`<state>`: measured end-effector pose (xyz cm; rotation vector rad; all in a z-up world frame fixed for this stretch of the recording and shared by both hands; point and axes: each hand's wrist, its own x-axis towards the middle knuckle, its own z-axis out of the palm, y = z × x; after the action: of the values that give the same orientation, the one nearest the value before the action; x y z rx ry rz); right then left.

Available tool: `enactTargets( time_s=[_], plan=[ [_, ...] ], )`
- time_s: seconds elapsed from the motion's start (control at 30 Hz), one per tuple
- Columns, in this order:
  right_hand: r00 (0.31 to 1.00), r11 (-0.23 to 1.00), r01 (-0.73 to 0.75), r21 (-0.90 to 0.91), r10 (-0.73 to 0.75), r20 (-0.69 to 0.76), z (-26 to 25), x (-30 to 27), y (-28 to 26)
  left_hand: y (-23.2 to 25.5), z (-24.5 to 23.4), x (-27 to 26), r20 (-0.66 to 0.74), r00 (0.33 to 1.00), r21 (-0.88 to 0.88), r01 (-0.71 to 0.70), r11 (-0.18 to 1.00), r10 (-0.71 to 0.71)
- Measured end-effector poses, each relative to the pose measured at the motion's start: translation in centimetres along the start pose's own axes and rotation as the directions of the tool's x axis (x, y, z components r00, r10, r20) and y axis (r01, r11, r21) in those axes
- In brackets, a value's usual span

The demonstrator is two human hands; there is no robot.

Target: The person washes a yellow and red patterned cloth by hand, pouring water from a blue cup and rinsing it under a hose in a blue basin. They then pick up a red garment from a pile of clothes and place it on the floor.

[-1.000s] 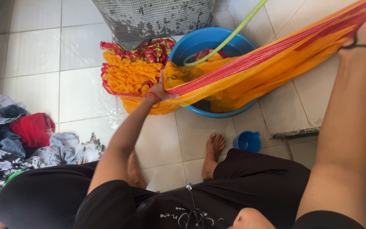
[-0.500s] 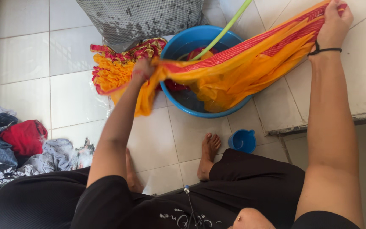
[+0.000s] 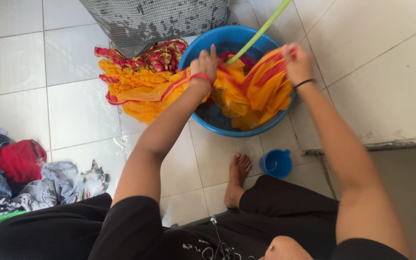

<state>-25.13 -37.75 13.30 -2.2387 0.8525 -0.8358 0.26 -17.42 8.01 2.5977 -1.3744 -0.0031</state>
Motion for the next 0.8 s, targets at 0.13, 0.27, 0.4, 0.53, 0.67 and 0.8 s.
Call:
enactTargets(
  time_s=[0.13,0.27,0.4,0.53,0.67,0.8],
  plan=[
    [1.000,0.980,0.019,-0.196,-0.014,0.026,9.4,-2.3,6.5,-2.3,6.7,-1.8,-0.016,0.999,0.346,-0.027,0.938,0.034],
    [0.961,0.986,-0.074,-0.147,0.110,0.255,17.7,-7.3,9.0,-2.1,15.2,-2.1,0.186,0.977,0.463,0.004,0.886,-0.101],
    [0.860,0.827,-0.063,-0.558,0.329,0.390,22.8,-10.4,8.4,-0.9,21.3,-2.5,0.272,0.913,0.281,0.225,0.933,-0.303],
    [0.852,0.841,-0.119,-0.528,0.360,0.380,25.7,-10.5,10.5,1.0,24.8,-2.8,-0.558,0.783,-0.184,0.207,0.961,-0.276],
    [0.824,0.867,-0.245,-0.434,0.422,0.377,28.4,-10.4,12.2,2.0,27.1,-0.6,0.248,0.913,0.124,0.302,0.945,-0.324],
    [0.815,0.873,-0.260,-0.413,0.428,0.391,30.1,-9.8,13.3,1.5,29.0,0.8,0.390,0.901,0.230,0.105,0.967,-0.191]
  ],
)
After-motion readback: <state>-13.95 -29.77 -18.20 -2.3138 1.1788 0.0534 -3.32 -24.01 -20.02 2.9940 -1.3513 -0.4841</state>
